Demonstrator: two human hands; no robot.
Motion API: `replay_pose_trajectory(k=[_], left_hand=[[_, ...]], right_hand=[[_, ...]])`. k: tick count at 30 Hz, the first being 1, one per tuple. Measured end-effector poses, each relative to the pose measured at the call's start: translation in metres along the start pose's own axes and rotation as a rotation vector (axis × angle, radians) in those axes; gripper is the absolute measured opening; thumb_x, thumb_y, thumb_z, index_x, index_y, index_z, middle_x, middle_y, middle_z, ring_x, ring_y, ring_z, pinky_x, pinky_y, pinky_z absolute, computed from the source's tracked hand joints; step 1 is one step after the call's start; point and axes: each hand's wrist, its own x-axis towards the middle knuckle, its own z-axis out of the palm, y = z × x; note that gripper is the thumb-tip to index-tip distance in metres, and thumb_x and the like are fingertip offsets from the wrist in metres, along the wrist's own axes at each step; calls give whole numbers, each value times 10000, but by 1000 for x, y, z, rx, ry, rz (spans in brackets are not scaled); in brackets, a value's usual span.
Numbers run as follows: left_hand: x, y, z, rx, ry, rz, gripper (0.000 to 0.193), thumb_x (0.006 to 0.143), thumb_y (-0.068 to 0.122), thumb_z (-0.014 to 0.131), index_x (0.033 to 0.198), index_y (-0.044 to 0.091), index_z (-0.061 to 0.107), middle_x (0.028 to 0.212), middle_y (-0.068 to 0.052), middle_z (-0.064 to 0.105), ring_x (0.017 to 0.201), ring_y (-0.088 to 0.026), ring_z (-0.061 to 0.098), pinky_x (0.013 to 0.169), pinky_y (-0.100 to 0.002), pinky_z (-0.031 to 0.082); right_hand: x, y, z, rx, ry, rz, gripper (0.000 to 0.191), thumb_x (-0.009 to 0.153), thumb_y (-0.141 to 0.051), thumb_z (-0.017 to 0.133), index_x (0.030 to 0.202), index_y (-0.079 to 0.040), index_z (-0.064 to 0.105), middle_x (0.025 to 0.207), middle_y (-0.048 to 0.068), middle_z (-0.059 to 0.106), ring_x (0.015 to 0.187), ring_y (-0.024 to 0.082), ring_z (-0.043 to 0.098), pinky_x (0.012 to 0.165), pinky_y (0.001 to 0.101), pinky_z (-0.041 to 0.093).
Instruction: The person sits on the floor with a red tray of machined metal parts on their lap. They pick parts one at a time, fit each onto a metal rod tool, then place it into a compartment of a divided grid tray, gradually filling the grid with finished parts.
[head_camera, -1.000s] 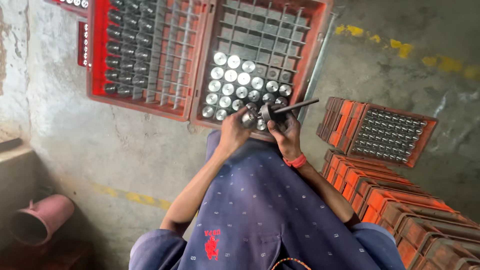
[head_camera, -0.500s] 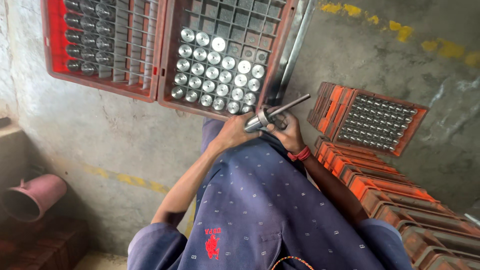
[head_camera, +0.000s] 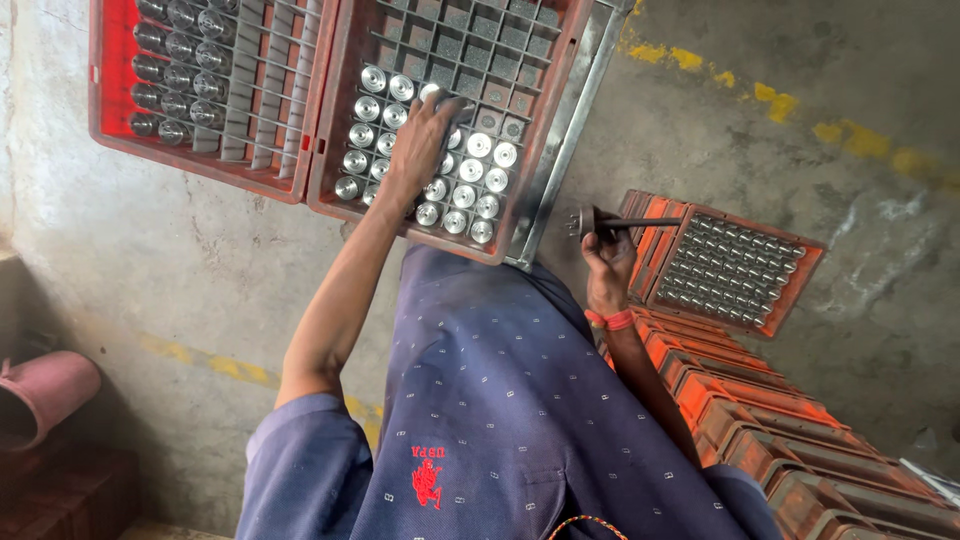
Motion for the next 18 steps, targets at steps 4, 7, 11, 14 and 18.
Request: replay_pose_trajectory(k=[4, 7, 11, 14, 18], left_hand=[[-9, -5, -12, -223, 56, -78, 393, 918, 0, 606, 1297, 99, 644, 1252, -179, 663, 1052, -420, 668, 852, -484, 545], [-32, -25, -36, -234, 101, -148, 235, 974, 91, 691, 1208, 96, 690, 1128, -174, 690, 1002, -405, 675, 825, -474, 538], [-72, -100, -105, -31, 227, -308, 255, 922, 88, 702, 1173, 124, 735, 1104, -123, 716, 1015, -357, 693, 865, -452, 553], [-100, -177, -167, 170, 164, -497, 396, 765, 157, 845, 1137, 95, 723, 1100, -150, 670, 1026, -392, 653, 833, -480, 537], [-118, -252, -205, 478, 46, -649, 477, 702, 230, 915, 1103, 74, 710, 1098, -179, 636, 976, -397, 665, 722, -498, 542]], right_hand=[[-12, 28, 0, -17, -10, 26, 317, 892, 108, 640, 1192, 15, 592, 984, 12, 631, 916, 84, 594, 850, 228, 505], [-14, 48, 6, -7, 24, 12, 373, 862, 116, 679, 1208, 4, 593, 949, -16, 605, 880, 72, 570, 808, 211, 470], [-19, 61, 37, 71, -3, -63, 281, 985, 101, 734, 1235, 33, 627, 973, -50, 540, 892, 50, 507, 808, 199, 421], [-22, 56, 75, 51, 53, -20, 270, 961, 61, 708, 1215, 17, 630, 1019, -26, 605, 945, 58, 558, 848, 198, 453], [-10, 53, 134, -10, 52, 16, 291, 951, 38, 698, 1228, 8, 617, 1047, -2, 642, 972, 75, 593, 872, 210, 484]])
